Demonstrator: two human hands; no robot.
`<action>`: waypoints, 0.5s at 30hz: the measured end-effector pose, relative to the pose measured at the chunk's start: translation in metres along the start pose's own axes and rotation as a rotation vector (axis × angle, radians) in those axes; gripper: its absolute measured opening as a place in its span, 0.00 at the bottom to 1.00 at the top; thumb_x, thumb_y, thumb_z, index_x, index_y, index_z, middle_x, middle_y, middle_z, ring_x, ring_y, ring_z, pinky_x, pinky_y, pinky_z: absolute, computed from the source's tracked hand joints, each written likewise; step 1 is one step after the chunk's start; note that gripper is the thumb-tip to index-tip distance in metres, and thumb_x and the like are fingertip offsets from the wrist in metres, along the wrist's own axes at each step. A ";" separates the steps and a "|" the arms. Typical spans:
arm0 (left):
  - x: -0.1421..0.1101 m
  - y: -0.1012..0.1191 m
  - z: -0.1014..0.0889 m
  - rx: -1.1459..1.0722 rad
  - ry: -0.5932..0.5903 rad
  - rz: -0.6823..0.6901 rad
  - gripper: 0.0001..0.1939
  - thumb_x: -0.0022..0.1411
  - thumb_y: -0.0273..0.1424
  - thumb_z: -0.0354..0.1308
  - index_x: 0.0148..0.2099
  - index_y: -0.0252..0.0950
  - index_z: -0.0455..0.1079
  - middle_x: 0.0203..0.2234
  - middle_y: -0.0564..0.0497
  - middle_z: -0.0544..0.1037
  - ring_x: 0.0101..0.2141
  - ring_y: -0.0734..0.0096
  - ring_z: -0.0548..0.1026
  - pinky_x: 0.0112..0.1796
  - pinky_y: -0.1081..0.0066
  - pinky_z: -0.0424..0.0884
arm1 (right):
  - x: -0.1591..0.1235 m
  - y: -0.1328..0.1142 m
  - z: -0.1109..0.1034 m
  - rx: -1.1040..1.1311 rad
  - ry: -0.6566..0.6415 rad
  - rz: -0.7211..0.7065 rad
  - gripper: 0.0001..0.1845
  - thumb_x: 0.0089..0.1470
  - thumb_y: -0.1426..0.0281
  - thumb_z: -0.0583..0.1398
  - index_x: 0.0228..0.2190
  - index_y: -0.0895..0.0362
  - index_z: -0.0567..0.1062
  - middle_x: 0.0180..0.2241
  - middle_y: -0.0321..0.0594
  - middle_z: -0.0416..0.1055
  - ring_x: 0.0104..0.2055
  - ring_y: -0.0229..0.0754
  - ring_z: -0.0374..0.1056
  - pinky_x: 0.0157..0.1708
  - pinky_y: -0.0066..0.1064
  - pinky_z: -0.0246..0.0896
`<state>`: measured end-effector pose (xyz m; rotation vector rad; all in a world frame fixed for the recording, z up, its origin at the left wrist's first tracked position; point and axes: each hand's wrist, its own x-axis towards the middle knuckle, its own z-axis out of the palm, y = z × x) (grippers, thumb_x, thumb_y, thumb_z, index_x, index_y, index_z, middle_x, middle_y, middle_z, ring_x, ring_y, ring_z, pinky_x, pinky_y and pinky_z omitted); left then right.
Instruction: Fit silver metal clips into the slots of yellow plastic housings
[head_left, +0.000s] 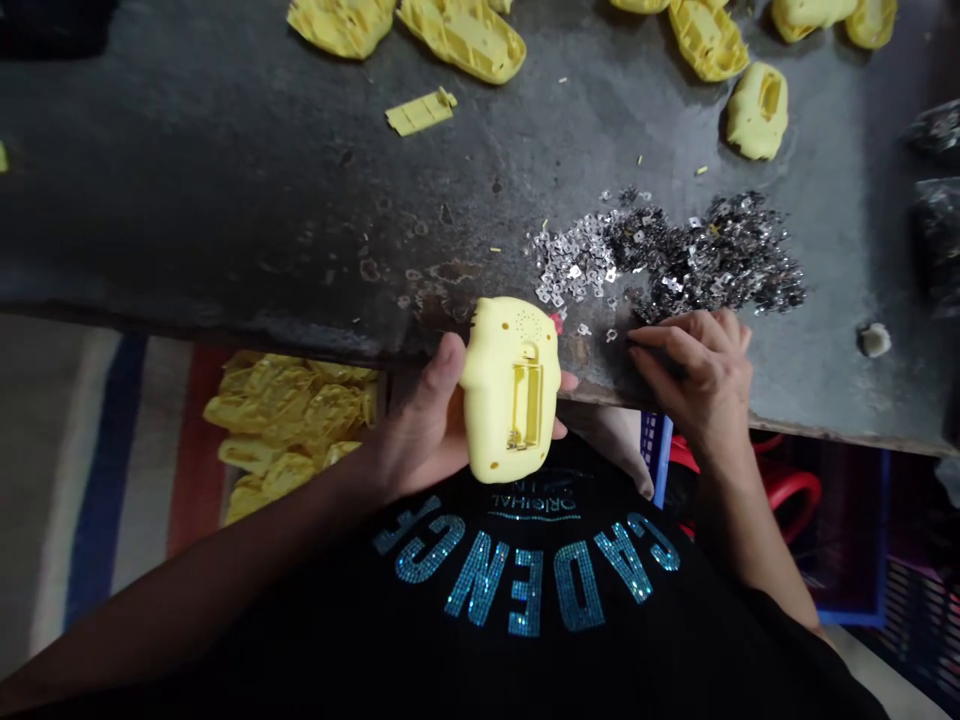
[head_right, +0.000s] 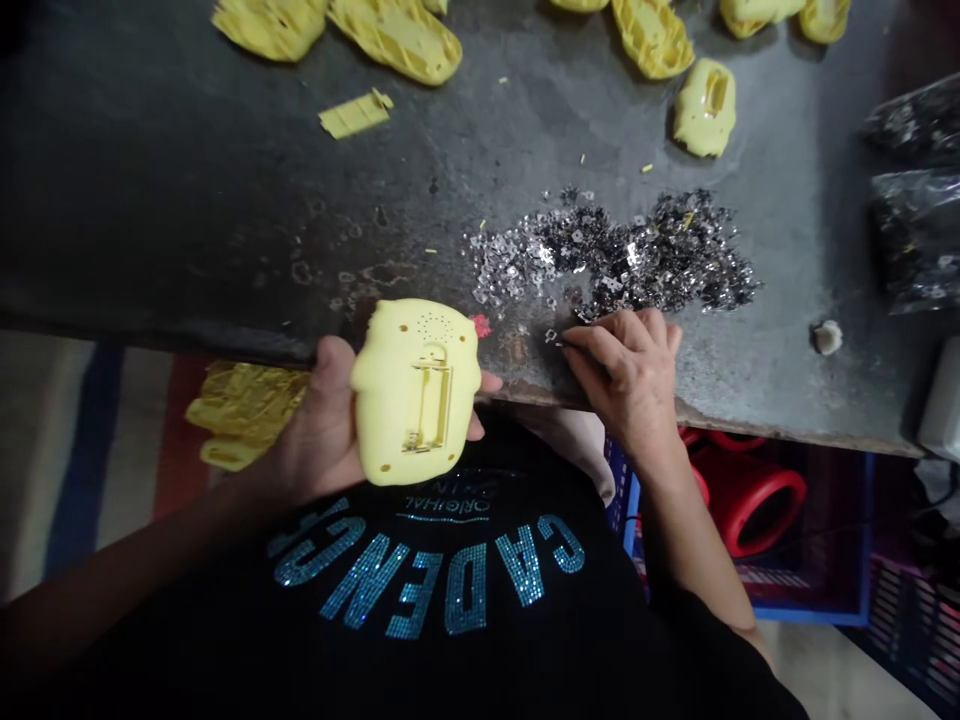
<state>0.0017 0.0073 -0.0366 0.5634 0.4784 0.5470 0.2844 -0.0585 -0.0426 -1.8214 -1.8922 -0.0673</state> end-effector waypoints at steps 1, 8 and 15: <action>0.000 -0.001 0.001 0.003 0.011 -0.009 0.45 0.74 0.66 0.59 0.76 0.38 0.73 0.55 0.40 0.90 0.40 0.57 0.89 0.39 0.67 0.85 | -0.002 -0.001 -0.002 0.013 -0.008 0.007 0.05 0.72 0.66 0.68 0.46 0.44 0.86 0.41 0.38 0.83 0.47 0.52 0.73 0.47 0.47 0.59; 0.005 -0.002 0.011 0.001 0.040 -0.060 0.47 0.71 0.64 0.66 0.76 0.37 0.70 0.53 0.41 0.89 0.40 0.60 0.87 0.43 0.65 0.86 | -0.003 -0.018 -0.018 0.266 -0.003 -0.019 0.03 0.72 0.67 0.68 0.46 0.47 0.85 0.39 0.36 0.86 0.40 0.47 0.77 0.45 0.44 0.62; 0.000 -0.001 0.026 0.054 -0.086 -0.180 0.49 0.73 0.67 0.60 0.81 0.40 0.63 0.50 0.41 0.89 0.39 0.55 0.86 0.39 0.61 0.80 | 0.008 -0.044 -0.035 0.457 -0.034 -0.234 0.09 0.70 0.72 0.70 0.48 0.47 0.84 0.41 0.36 0.88 0.39 0.47 0.81 0.45 0.45 0.71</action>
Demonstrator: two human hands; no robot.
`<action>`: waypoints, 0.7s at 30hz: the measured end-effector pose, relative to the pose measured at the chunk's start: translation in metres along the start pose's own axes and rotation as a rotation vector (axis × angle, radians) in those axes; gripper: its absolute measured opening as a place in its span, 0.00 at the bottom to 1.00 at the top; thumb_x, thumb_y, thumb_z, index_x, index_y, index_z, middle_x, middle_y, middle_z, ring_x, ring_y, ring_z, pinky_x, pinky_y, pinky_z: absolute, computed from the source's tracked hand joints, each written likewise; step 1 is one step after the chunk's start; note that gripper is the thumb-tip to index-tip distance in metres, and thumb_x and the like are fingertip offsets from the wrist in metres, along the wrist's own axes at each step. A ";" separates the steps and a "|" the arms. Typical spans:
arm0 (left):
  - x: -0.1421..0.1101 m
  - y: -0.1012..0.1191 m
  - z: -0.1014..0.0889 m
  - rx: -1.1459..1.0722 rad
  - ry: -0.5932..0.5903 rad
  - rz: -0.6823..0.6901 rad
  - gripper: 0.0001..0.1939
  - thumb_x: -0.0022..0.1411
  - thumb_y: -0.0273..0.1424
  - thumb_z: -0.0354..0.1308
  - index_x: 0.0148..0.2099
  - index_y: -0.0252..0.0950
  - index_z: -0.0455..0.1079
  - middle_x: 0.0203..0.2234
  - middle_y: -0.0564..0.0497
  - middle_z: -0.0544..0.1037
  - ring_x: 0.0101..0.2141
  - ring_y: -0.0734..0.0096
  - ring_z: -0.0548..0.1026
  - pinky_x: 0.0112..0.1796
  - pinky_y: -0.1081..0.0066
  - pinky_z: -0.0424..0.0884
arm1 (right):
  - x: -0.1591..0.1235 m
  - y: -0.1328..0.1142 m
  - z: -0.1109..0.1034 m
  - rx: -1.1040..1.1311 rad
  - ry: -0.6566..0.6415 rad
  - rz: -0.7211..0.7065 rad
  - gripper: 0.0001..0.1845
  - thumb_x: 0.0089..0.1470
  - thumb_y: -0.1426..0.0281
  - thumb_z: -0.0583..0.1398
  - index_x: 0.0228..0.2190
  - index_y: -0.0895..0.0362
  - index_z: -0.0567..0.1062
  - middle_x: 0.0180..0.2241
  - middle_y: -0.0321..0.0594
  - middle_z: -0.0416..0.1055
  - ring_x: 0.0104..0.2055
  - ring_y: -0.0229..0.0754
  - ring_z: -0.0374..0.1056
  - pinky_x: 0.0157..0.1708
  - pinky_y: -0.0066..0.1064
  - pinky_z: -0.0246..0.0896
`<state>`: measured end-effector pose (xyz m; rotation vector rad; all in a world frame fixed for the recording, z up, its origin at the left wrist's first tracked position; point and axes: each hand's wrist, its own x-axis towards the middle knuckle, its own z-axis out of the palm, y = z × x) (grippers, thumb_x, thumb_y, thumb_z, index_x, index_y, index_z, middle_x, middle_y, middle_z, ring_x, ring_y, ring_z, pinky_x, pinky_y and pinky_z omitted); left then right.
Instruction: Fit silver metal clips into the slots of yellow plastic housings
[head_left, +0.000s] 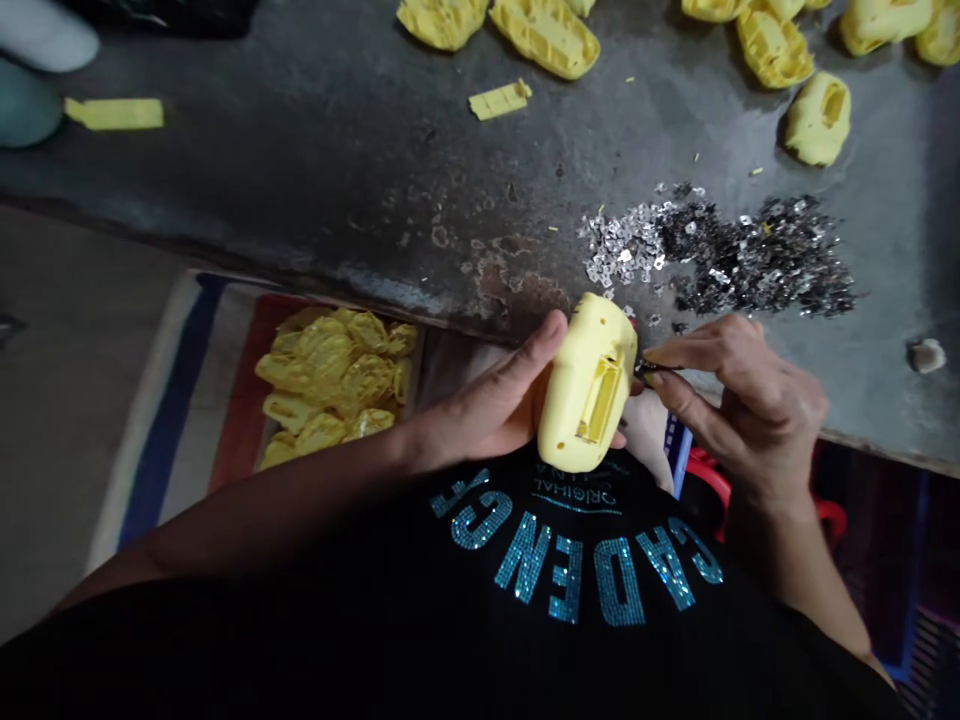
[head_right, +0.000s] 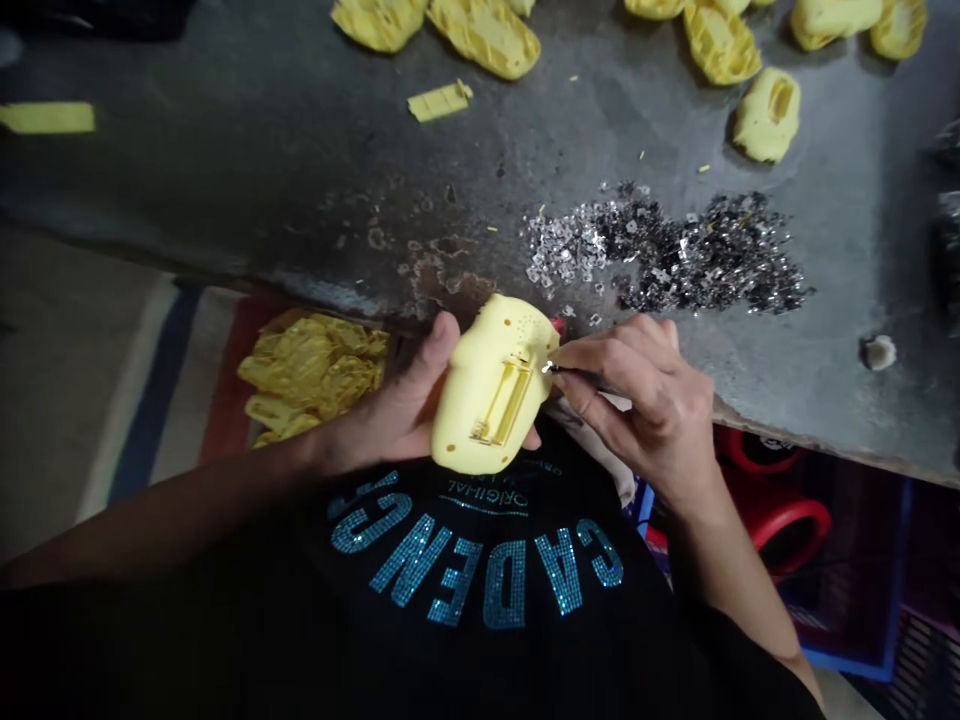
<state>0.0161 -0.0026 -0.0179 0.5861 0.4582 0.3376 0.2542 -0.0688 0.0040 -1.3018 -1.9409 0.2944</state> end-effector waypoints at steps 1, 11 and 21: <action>-0.002 0.000 0.002 0.003 -0.010 -0.006 0.49 0.74 0.67 0.58 0.81 0.41 0.64 0.49 0.42 0.89 0.39 0.54 0.86 0.39 0.61 0.80 | 0.002 -0.003 -0.001 -0.008 -0.020 -0.026 0.10 0.70 0.73 0.70 0.49 0.47 0.84 0.41 0.37 0.88 0.40 0.47 0.81 0.45 0.45 0.72; -0.008 0.002 0.011 0.047 -0.008 -0.079 0.44 0.74 0.69 0.56 0.73 0.41 0.74 0.36 0.47 0.87 0.34 0.55 0.86 0.32 0.65 0.78 | 0.012 -0.013 -0.009 -0.211 -0.161 -0.233 0.17 0.70 0.75 0.69 0.56 0.47 0.80 0.44 0.38 0.86 0.39 0.45 0.77 0.42 0.42 0.74; -0.006 -0.005 0.007 0.070 -0.040 -0.053 0.47 0.76 0.69 0.52 0.81 0.43 0.65 0.45 0.42 0.88 0.36 0.54 0.87 0.37 0.61 0.81 | 0.010 -0.017 -0.011 -0.283 -0.189 -0.297 0.17 0.72 0.75 0.68 0.58 0.49 0.79 0.45 0.41 0.86 0.42 0.47 0.78 0.44 0.43 0.75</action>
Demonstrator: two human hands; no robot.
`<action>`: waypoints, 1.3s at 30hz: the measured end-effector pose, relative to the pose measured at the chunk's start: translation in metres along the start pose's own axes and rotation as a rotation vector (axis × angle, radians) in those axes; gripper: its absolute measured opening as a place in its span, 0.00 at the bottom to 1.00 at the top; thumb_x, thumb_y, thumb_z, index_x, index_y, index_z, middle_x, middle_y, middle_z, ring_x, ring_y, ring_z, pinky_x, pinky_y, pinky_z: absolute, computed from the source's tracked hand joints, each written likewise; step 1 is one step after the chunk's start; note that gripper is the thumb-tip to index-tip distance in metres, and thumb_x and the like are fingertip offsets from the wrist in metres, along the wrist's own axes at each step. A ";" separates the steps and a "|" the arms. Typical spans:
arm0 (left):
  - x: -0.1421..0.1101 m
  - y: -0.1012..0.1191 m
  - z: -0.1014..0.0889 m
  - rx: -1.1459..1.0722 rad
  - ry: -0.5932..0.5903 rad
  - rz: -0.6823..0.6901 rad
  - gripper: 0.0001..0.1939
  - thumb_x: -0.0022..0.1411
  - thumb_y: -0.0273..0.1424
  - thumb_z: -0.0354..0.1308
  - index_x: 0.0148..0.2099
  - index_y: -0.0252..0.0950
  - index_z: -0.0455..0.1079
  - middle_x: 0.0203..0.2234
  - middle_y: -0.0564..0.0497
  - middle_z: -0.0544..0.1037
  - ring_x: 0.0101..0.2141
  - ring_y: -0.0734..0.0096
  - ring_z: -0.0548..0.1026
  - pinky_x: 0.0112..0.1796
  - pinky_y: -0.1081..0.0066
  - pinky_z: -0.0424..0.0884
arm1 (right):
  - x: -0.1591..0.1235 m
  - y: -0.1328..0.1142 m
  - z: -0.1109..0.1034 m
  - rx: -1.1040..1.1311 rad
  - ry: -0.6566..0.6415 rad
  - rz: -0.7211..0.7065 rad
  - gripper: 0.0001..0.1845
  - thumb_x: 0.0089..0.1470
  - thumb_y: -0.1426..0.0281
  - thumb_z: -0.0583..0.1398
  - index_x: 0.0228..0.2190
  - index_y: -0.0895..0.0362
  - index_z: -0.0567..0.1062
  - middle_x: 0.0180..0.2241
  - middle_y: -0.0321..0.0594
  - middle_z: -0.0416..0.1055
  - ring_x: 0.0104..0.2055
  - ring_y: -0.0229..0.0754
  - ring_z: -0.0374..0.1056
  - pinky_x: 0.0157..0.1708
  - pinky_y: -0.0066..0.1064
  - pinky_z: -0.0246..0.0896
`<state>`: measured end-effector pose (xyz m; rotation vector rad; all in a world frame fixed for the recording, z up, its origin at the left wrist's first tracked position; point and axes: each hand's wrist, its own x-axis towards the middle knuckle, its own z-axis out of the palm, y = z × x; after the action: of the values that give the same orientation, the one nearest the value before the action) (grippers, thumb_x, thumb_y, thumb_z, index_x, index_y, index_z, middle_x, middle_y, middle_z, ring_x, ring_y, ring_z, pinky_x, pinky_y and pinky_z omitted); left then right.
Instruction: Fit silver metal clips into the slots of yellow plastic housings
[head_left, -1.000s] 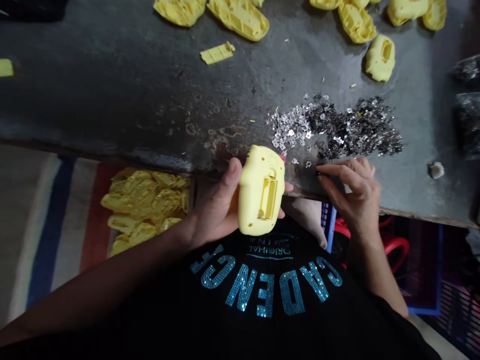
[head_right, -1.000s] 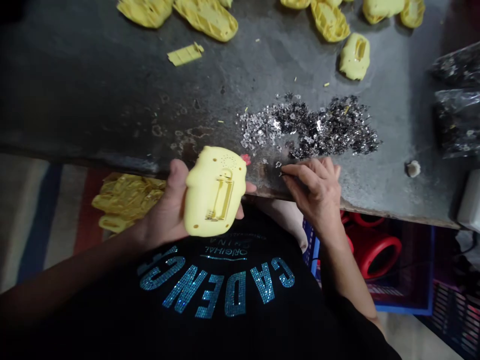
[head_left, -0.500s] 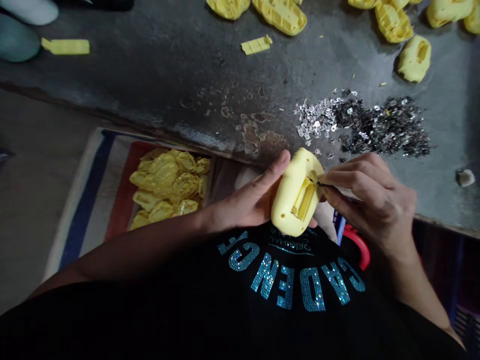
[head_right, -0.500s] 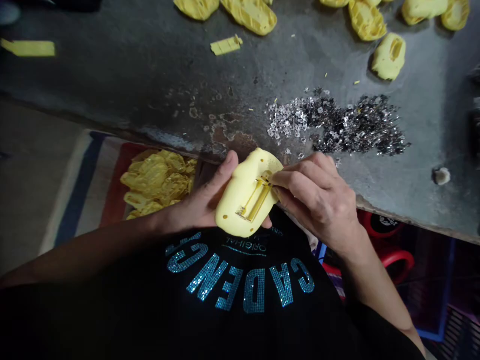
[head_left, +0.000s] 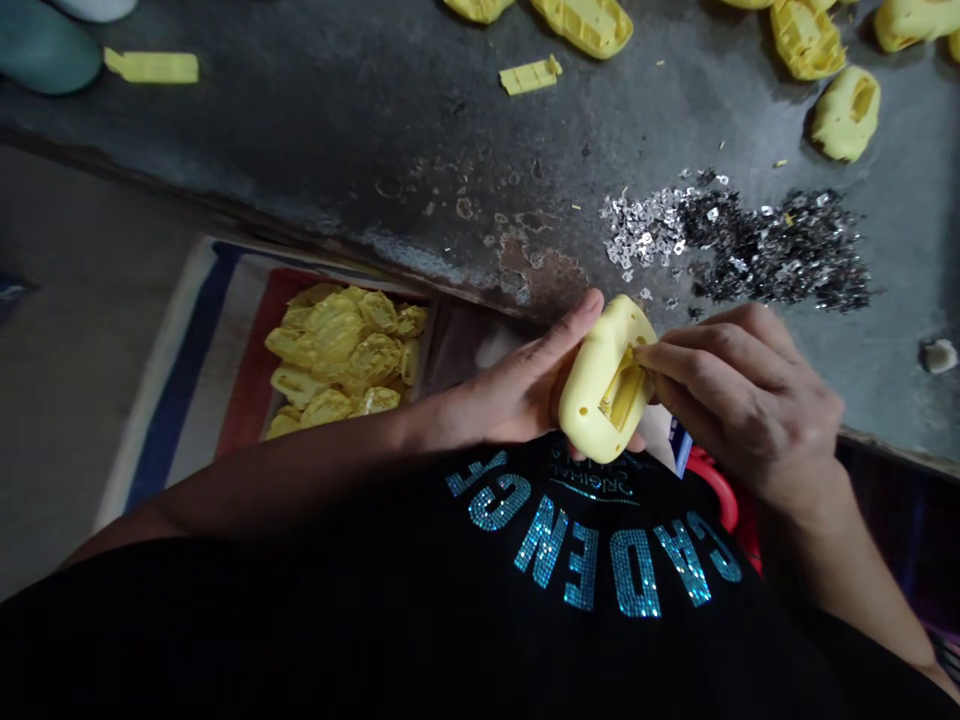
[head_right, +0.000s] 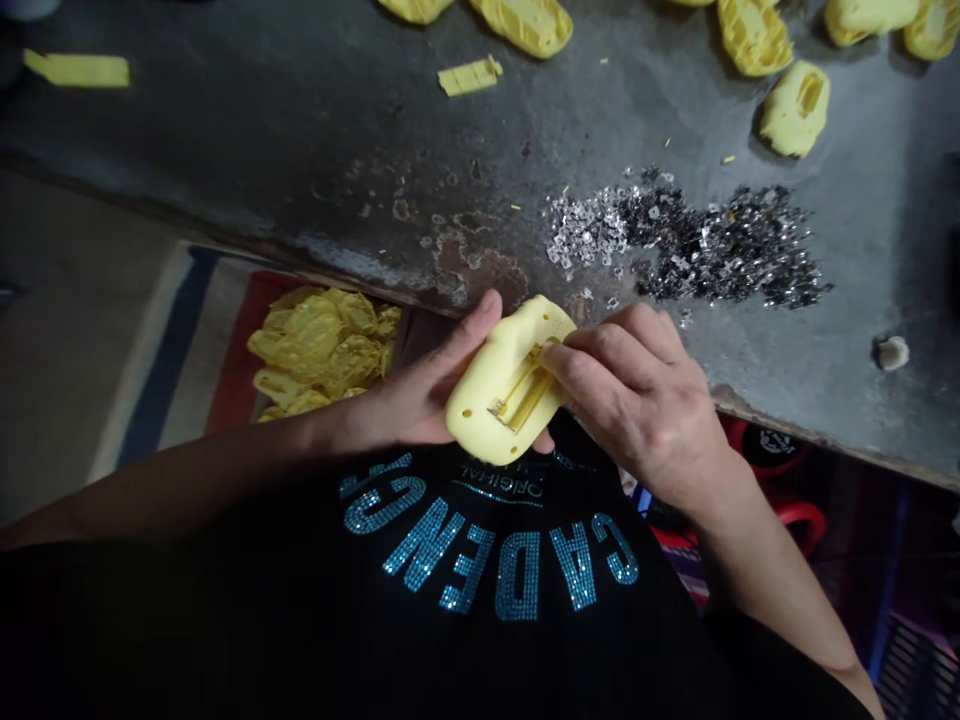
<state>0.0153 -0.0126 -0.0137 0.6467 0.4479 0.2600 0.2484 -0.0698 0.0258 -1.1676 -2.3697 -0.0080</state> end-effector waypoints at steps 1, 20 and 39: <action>0.001 -0.001 -0.001 0.000 -0.010 0.000 0.48 0.75 0.69 0.52 0.82 0.44 0.64 0.46 0.42 0.88 0.35 0.54 0.87 0.36 0.62 0.81 | -0.001 0.000 0.000 -0.003 -0.005 0.001 0.17 0.71 0.76 0.68 0.58 0.49 0.79 0.45 0.42 0.87 0.42 0.48 0.79 0.44 0.44 0.75; 0.011 -0.008 -0.011 -0.055 -0.069 -0.048 0.53 0.67 0.71 0.57 0.82 0.47 0.64 0.47 0.40 0.89 0.34 0.49 0.88 0.27 0.63 0.80 | -0.014 -0.006 0.010 0.137 0.152 0.171 0.20 0.68 0.77 0.71 0.57 0.46 0.81 0.47 0.39 0.88 0.42 0.48 0.81 0.46 0.46 0.75; 0.010 -0.008 -0.007 -0.077 -0.070 -0.053 0.49 0.67 0.72 0.56 0.69 0.37 0.77 0.30 0.49 0.83 0.25 0.63 0.82 0.20 0.76 0.66 | -0.033 -0.008 0.025 -0.026 0.271 0.084 0.22 0.67 0.79 0.70 0.59 0.50 0.85 0.48 0.44 0.88 0.44 0.50 0.81 0.43 0.44 0.75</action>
<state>0.0214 -0.0117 -0.0271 0.5665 0.3853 0.2028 0.2484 -0.0941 -0.0092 -1.1957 -2.0883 -0.1588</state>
